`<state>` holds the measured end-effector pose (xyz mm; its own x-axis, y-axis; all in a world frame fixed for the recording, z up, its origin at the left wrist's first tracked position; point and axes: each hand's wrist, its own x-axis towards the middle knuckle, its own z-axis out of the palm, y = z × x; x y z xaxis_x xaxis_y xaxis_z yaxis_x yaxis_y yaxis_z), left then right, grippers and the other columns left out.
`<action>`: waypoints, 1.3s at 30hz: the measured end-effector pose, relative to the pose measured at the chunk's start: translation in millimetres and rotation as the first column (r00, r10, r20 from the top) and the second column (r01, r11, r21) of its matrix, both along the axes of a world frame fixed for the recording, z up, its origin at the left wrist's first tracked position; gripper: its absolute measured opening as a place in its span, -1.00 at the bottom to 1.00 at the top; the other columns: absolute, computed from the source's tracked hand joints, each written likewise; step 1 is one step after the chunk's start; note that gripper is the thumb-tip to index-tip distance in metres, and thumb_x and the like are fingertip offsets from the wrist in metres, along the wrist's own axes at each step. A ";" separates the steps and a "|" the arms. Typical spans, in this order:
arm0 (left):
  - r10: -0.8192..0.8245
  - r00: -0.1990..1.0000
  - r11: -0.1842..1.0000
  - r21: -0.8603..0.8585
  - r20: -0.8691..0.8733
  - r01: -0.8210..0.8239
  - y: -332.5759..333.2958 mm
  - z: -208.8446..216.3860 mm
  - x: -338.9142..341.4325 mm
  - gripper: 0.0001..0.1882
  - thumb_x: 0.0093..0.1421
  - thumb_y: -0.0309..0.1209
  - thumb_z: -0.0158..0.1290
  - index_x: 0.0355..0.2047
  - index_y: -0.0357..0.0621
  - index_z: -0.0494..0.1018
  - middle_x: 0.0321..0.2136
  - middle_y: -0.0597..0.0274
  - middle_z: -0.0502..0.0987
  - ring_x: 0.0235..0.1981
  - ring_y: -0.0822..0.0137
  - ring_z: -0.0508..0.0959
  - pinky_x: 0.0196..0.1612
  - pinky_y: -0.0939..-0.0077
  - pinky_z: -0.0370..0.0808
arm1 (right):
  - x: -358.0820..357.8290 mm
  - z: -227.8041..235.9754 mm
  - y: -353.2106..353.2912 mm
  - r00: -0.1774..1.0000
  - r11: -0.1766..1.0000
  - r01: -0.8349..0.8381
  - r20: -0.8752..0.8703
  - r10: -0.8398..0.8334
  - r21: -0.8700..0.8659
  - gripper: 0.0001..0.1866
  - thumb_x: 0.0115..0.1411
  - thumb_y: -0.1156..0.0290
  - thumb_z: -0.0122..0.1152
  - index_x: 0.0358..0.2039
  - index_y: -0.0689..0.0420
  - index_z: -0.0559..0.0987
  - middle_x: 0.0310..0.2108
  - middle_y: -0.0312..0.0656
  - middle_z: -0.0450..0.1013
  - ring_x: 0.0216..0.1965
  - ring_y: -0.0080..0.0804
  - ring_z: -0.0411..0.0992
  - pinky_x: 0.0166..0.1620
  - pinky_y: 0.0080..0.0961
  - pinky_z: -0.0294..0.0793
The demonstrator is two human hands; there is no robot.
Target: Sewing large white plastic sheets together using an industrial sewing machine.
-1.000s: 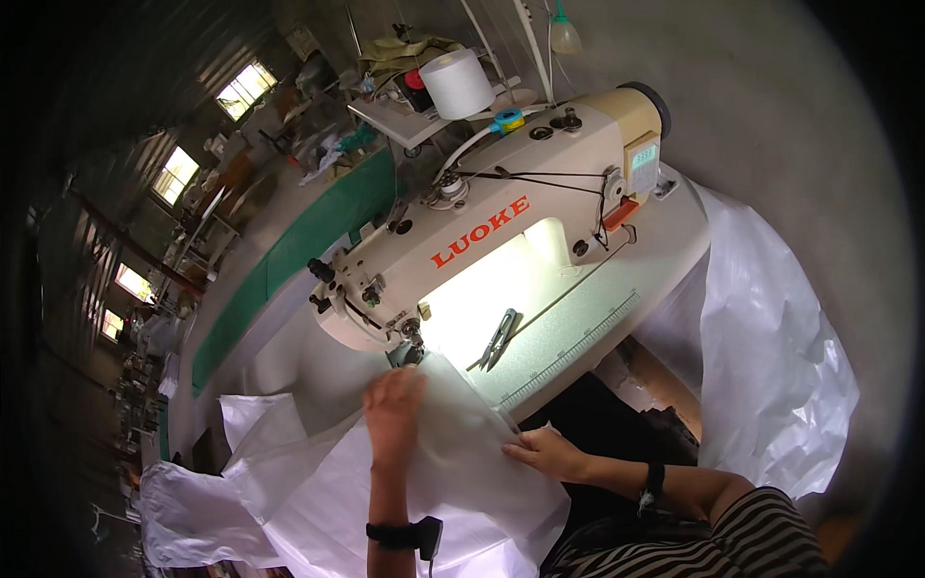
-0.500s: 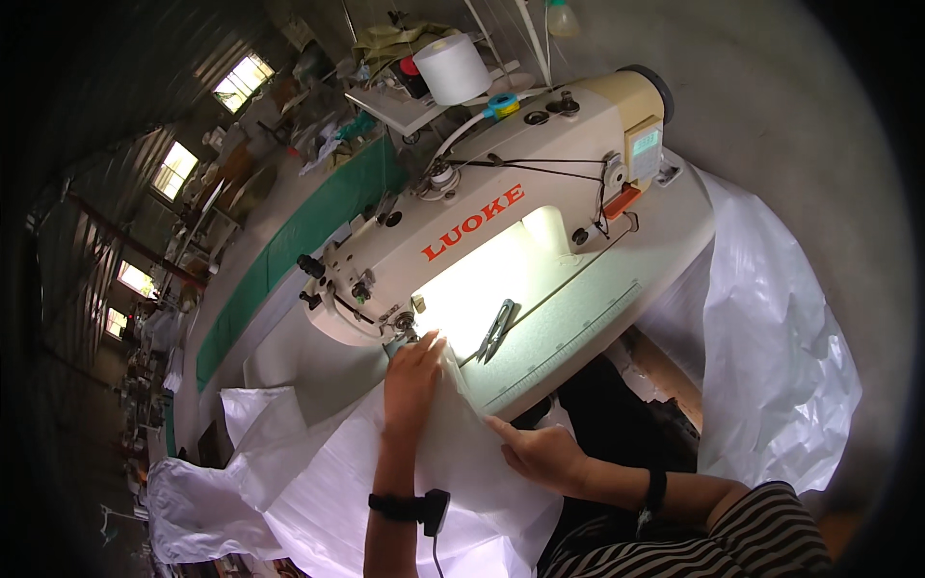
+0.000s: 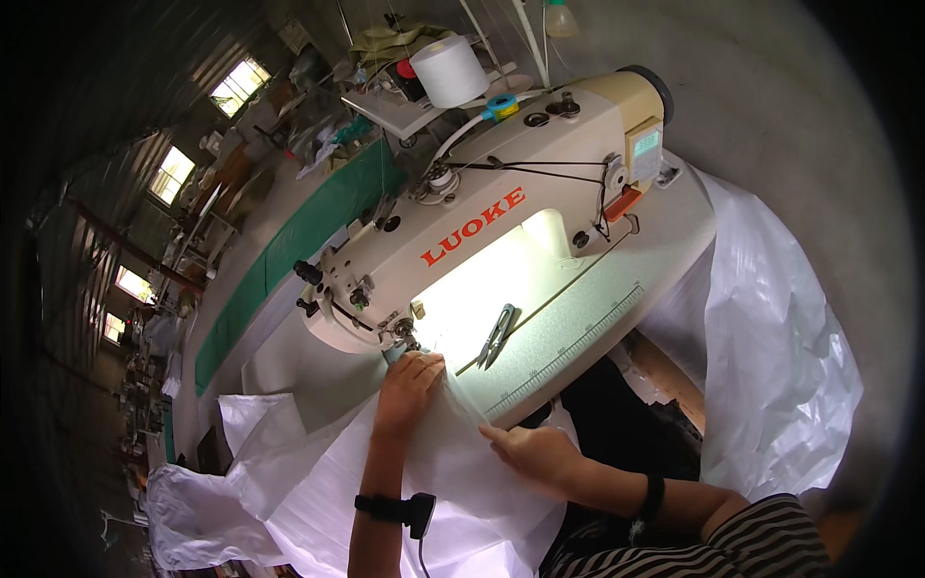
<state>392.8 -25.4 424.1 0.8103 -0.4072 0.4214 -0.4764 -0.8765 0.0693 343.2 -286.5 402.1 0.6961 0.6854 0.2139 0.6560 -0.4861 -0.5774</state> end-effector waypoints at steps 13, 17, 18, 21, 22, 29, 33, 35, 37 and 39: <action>0.032 0.987 0.992 0.122 -0.161 -0.012 4.8 3.3 4.2 -0.76 0.14 -0.49 0.04 -0.17 -0.14 0.55 -0.11 0.21 0.57 -0.05 0.18 0.56 -0.03 0.34 0.53 | 8.1 22.8 17.4 0.959 0.987 0.138 -0.263 -0.111 0.088 -0.61 0.22 0.39 0.13 0.07 0.13 0.48 -0.45 -0.16 0.57 -0.45 -0.21 0.57 -0.34 -0.34 0.57; 0.154 0.972 0.987 -0.024 -0.175 -0.161 -1.2 -9.8 -11.8 -0.76 0.13 -0.47 0.06 -0.17 -0.15 0.56 -0.15 0.21 0.60 -0.04 0.18 0.57 -0.03 0.36 0.53 | 3.6 6.7 33.2 0.992 0.995 0.098 0.075 -0.100 0.032 -0.57 0.16 0.44 0.13 0.07 0.16 0.49 -0.48 -0.18 0.56 -0.53 -0.27 0.56 -0.46 -0.39 0.55; 0.209 0.977 0.978 0.024 -0.047 -0.208 -4.7 -10.8 -17.8 -0.76 0.15 -0.46 0.05 -0.16 -0.16 0.56 -0.15 0.23 0.61 -0.05 0.17 0.58 -0.02 0.35 0.53 | 0.6 4.0 41.5 0.977 0.989 0.113 0.194 -0.093 -0.097 -0.56 0.15 0.44 0.13 0.09 0.15 0.50 -0.53 -0.19 0.53 -0.59 -0.32 0.53 -0.54 -0.42 0.50; 0.308 0.949 0.946 0.088 0.071 -0.313 -19.2 -14.5 -39.7 -0.69 0.21 -0.37 0.07 -0.05 -0.16 0.53 -0.02 0.21 0.58 0.02 0.15 0.55 0.06 0.29 0.49 | 2.1 11.3 49.7 0.958 0.956 0.124 0.284 -0.046 -0.265 -0.53 0.14 0.46 0.11 0.11 0.18 0.50 -0.60 -0.21 0.50 -0.67 -0.38 0.49 -0.63 -0.44 0.44; 0.356 0.934 0.931 0.068 0.030 -0.358 -26.1 -14.7 -45.0 -0.62 0.19 -0.31 0.10 -0.01 -0.17 0.51 0.04 0.21 0.54 0.06 0.15 0.52 0.09 0.27 0.46 | 2.3 13.4 52.1 0.967 0.946 0.104 0.255 -0.024 -0.307 -0.52 0.15 0.48 0.09 0.12 0.23 0.48 -0.62 -0.21 0.49 -0.70 -0.38 0.48 -0.64 -0.44 0.43; 0.352 0.936 0.936 0.030 -0.035 -0.351 -9.6 -16.8 -31.8 -0.48 0.16 -0.16 0.15 0.07 -0.17 0.46 0.16 0.17 0.46 0.17 0.14 0.44 0.18 0.25 0.38 | 20.8 19.3 64.3 0.987 0.976 0.029 0.159 0.006 -0.218 -0.48 0.14 0.48 0.06 0.13 0.40 0.41 -0.69 -0.18 0.49 -0.67 -0.25 0.52 -0.59 -0.36 0.50; 0.401 0.914 0.915 0.079 -0.064 -0.396 -18.0 -6.0 -29.2 -0.54 0.12 -0.25 0.14 0.01 -0.15 0.46 0.15 0.16 0.45 0.17 0.16 0.42 0.18 0.23 0.38 | 25.7 19.5 66.8 0.998 0.970 -0.016 0.049 0.028 -0.243 -0.51 0.13 0.47 0.08 0.08 0.41 0.43 -0.66 -0.11 0.51 -0.65 -0.18 0.54 -0.56 -0.29 0.52; 0.407 0.910 0.912 0.084 -0.075 -0.401 -20.4 -3.8 -25.4 -0.54 0.10 -0.26 0.14 0.01 -0.15 0.46 0.16 0.17 0.45 0.17 0.16 0.42 0.17 0.22 0.39 | 26.0 18.0 65.2 0.999 0.971 -0.036 0.018 0.042 -0.234 -0.53 0.12 0.47 0.09 0.05 0.41 0.44 -0.66 -0.11 0.51 -0.64 -0.17 0.54 -0.55 -0.28 0.52; 0.424 0.902 0.904 0.093 -0.082 -0.416 -19.9 -6.2 -25.6 -0.54 0.08 -0.28 0.14 0.00 -0.14 0.45 0.16 0.17 0.44 0.17 0.16 0.41 0.16 0.22 0.39 | 28.5 25.4 63.8 0.995 0.974 -0.051 0.070 0.068 -0.223 -0.73 0.19 0.48 0.07 -0.12 0.34 0.51 -0.66 -0.14 0.52 -0.61 -0.20 0.57 -0.58 -0.31 0.53; 0.422 0.905 0.906 0.069 -0.054 -0.418 -17.0 -17.0 -23.4 -0.54 0.09 -0.28 0.14 0.01 -0.14 0.45 0.15 0.15 0.43 0.14 0.13 0.43 0.15 0.20 0.40 | 30.6 25.8 63.0 0.996 0.976 -0.069 0.048 0.081 -0.205 -0.74 0.20 0.49 0.05 -0.13 0.36 0.50 -0.65 -0.11 0.52 -0.60 -0.16 0.57 -0.56 -0.29 0.53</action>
